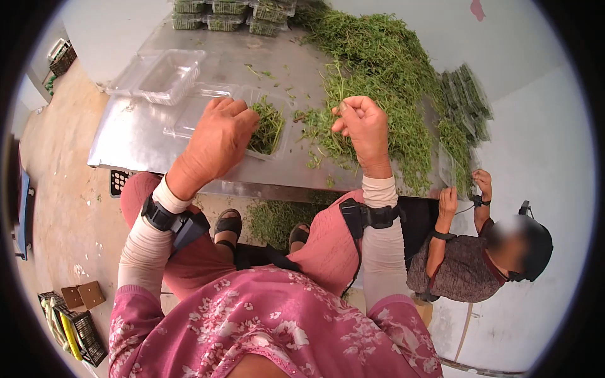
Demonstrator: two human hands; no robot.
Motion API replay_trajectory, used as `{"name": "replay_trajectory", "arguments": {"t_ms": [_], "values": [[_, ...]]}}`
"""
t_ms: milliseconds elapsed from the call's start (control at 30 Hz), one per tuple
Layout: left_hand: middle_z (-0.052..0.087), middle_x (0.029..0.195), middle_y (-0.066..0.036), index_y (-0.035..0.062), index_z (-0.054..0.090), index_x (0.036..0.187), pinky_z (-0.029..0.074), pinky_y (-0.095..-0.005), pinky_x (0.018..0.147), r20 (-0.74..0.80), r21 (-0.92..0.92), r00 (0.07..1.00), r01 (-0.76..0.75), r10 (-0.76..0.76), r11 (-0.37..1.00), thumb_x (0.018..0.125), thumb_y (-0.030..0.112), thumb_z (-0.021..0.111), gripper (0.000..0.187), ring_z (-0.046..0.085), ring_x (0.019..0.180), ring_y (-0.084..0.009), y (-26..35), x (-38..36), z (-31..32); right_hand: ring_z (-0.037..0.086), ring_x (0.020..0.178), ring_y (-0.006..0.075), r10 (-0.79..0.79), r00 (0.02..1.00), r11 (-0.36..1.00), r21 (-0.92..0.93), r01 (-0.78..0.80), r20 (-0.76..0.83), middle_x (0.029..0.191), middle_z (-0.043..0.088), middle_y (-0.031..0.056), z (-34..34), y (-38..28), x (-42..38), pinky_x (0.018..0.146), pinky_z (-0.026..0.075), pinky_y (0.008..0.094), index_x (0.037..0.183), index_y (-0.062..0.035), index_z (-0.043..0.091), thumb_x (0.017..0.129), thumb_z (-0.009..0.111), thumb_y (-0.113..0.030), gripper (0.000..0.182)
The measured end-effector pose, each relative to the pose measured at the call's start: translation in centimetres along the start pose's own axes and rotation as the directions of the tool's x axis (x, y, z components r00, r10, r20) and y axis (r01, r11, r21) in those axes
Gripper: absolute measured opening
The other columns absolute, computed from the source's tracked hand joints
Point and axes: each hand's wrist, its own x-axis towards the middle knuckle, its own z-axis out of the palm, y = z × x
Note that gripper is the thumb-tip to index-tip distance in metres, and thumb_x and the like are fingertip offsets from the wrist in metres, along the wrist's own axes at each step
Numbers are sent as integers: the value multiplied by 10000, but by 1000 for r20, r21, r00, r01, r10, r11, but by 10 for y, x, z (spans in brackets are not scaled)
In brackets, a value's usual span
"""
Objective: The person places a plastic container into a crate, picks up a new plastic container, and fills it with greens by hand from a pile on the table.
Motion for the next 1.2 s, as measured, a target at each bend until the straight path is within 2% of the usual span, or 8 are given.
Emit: {"name": "replay_trajectory", "arguments": {"t_ms": [267, 367, 467, 567, 667, 800, 1000, 1200], "values": [[674, 889, -167, 0, 646, 1108, 509, -426, 683, 145, -474, 986, 140, -80, 869, 921, 83, 623, 206, 664, 812, -361, 6, 1, -4, 657, 690, 92, -106, 992, 981, 168, 92, 71, 943, 717, 101, 39, -24, -5, 594, 499, 208, 1022, 15, 601, 984, 597, -86, 108], [693, 976, -152, -17, 626, 1195, 538, -366, 722, 301, -544, 940, 309, -162, 780, 983, 149, 592, 272, 696, 860, -269, 9, 3, -6, 653, 686, 90, -136, 986, 972, 206, 114, 97, 934, 715, 92, 59, -33, -8, 595, 500, 210, 1019, 13, 603, 978, 602, -74, 96], [675, 1064, -118, -41, 590, 1241, 563, -316, 762, 469, -817, 853, 517, -227, 255, 1036, 239, 542, 351, 681, 945, -192, 12, 6, -8, 640, 678, 78, -166, 978, 977, 153, 146, 129, 899, 705, 74, 74, -36, -9, 574, 486, 211, 998, 5, 612, 966, 610, -53, 66], [641, 1152, -95, -45, 560, 1284, 564, -280, 816, 484, -862, 838, 506, -254, 25, 1057, 310, 505, 425, 655, 1028, -180, 9, 7, -9, 605, 637, 76, -180, 970, 982, -30, 187, 163, 825, 676, 53, 85, -33, -10, 530, 457, 242, 949, -10, 624, 926, 639, -16, 28], [646, 1127, -68, -10, 587, 1264, 553, -270, 830, 460, -883, 840, 466, -288, -51, 1056, 307, 511, 387, 643, 1029, -156, 3, 6, -6, 609, 617, 134, -384, 908, 874, -249, 416, 170, 798, 661, 73, 98, -29, -10, 540, 470, 285, 931, -16, 624, 887, 667, -5, 63], [649, 1079, -40, 7, 608, 1220, 547, -258, 821, 469, -874, 813, 483, -345, -51, 1060, 267, 504, 322, 637, 963, -120, -3, 5, 1, 644, 700, 275, -510, 823, 753, -333, 568, 250, 865, 629, 123, 103, -34, -8, 613, 518, 365, 916, -18, 624, 854, 675, 12, 85], [665, 1029, -29, 10, 618, 1201, 545, -254, 764, 468, -861, 744, 504, -476, -59, 1052, 202, 514, 265, 644, 891, -104, -3, 8, 4, 657, 784, 284, -627, 725, 670, -278, 688, 286, 932, 627, 122, 104, -27, -6, 670, 531, 374, 955, -18, 641, 863, 654, 27, 103], [694, 1036, -77, 1, 612, 1197, 538, -254, 727, 427, -878, 724, 474, -541, -58, 1039, 168, 527, 245, 680, 829, -132, 0, 10, 3, 635, 693, 202, -565, 802, 770, -227, 596, 191, 847, 642, 107, 83, -27, -4, 608, 504, 303, 981, -14, 648, 870, 664, 18, 116]]}}
